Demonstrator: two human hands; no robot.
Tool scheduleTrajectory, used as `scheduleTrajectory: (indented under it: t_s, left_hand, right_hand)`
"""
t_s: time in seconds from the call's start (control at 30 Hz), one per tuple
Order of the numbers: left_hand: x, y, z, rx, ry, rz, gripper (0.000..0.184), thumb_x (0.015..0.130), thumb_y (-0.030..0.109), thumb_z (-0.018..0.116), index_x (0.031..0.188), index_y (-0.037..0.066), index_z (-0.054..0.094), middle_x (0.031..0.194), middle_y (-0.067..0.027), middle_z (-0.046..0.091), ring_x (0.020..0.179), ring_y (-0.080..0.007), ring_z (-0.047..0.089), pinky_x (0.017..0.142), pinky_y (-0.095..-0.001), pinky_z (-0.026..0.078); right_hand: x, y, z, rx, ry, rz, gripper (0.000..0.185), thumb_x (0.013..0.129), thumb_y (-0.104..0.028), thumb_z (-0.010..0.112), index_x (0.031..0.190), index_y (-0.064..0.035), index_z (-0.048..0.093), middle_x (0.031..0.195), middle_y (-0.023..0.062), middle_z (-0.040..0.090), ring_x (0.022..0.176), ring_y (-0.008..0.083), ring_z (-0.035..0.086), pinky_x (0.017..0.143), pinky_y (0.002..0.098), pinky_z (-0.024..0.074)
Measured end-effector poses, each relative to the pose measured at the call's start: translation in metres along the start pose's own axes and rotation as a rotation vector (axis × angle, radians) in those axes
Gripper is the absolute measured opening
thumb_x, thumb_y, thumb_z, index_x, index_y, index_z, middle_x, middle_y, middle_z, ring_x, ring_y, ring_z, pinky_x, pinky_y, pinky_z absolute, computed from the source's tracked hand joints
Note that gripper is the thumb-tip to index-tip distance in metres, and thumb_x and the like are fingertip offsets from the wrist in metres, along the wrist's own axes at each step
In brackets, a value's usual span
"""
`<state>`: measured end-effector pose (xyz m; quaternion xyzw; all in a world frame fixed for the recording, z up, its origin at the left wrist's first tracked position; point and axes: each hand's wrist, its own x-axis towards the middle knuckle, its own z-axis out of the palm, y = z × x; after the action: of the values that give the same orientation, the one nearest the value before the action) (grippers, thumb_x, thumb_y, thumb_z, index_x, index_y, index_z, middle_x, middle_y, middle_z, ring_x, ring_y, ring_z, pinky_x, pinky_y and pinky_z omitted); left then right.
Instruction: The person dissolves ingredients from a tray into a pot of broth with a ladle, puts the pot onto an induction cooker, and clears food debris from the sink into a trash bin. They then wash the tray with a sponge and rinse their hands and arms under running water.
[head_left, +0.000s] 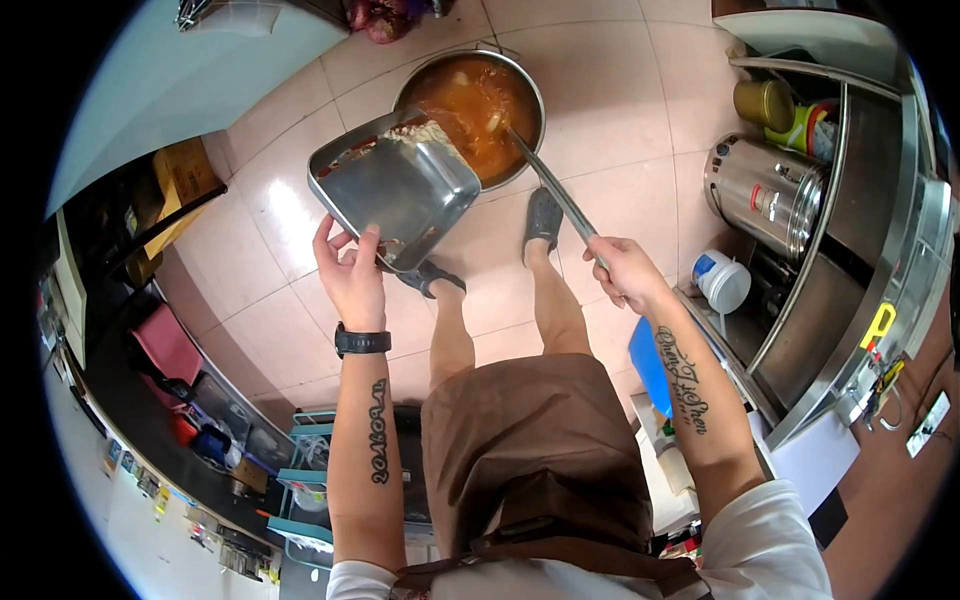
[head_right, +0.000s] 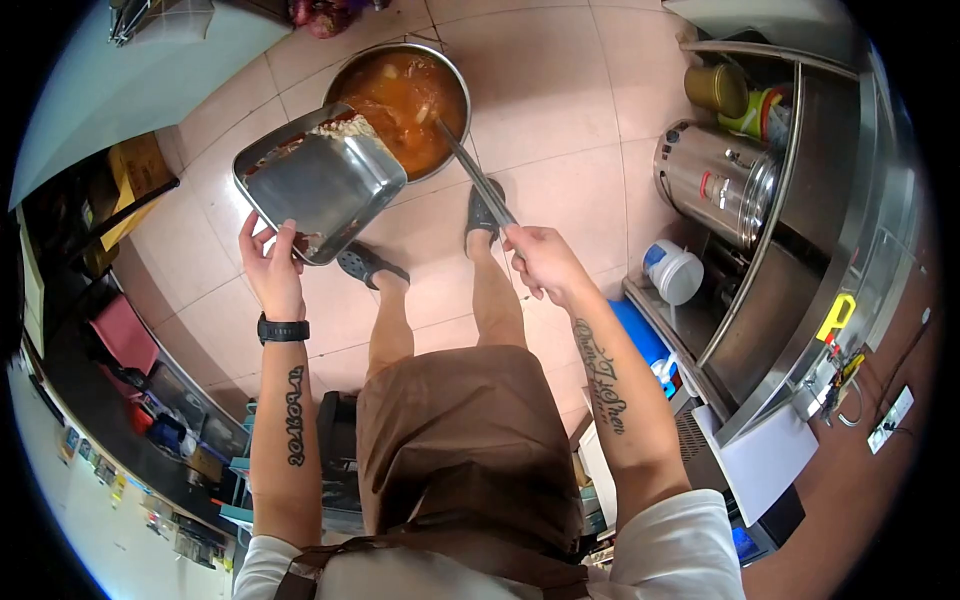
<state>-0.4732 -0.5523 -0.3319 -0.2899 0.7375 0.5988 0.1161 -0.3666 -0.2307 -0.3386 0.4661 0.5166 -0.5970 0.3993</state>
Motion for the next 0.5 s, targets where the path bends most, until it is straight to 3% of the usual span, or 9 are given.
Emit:
scheduleTrajectory:
  t_s: [0.17,0.3,0.4,0.5]
  left_hand:
    - [0.006,-0.003,0.001,0.052,0.017,-0.011,0.065,0.087,0.015,0.072,0.139,0.001,0.037,0.109,-0.0097,0.055,0.073,-0.0118,0.063,0.045,-0.0214,0.038]
    - [0.011,-0.001,0.004,0.059,0.019,-0.048,0.064,0.087,0.016,0.072,0.139,0.001,0.038,0.107,-0.0091,0.056,0.07,-0.0102,0.06,0.046,-0.0211,0.036]
    - [0.015,0.004,0.009,0.084,0.025,-0.051,0.064,0.088,0.017,0.072,0.139,-0.001,0.039,0.092,-0.0056,0.059,0.062,-0.0068,0.054,0.046,-0.0202,0.036]
    - [0.019,0.008,0.013,0.159,0.038,-0.054,0.064,0.087,0.019,0.074,0.138,-0.001,0.041,0.091,-0.0048,0.061,0.06,-0.0058,0.051,0.046,-0.0199,0.035]
  right_hand:
    - [-0.014,0.027,-0.022,0.174,-0.111,0.054,0.033,0.103,-0.036,0.043,0.093,-0.0057,0.053,0.056,-0.0039,0.038,0.034,0.0048,0.026,0.029,0.0242,0.023]
    - [-0.029,0.039,-0.032,0.191,-0.146,0.04,0.033,0.103,-0.033,0.044,0.093,-0.0031,0.053,0.056,-0.0026,0.041,0.033,0.0066,0.03,0.028,0.0253,0.0259]
    - [-0.045,0.043,-0.032,0.163,-0.158,0.021,0.033,0.103,-0.034,0.045,0.092,-0.0037,0.054,0.056,-0.0025,0.042,0.032,0.0066,0.032,0.028,0.0252,0.0269]
    - [-0.055,0.041,-0.025,0.098,-0.132,0.007,0.031,0.103,-0.032,0.047,0.092,-0.0045,0.054,0.057,-0.0024,0.043,0.032,0.0068,0.032,0.029,0.0254,0.0275]
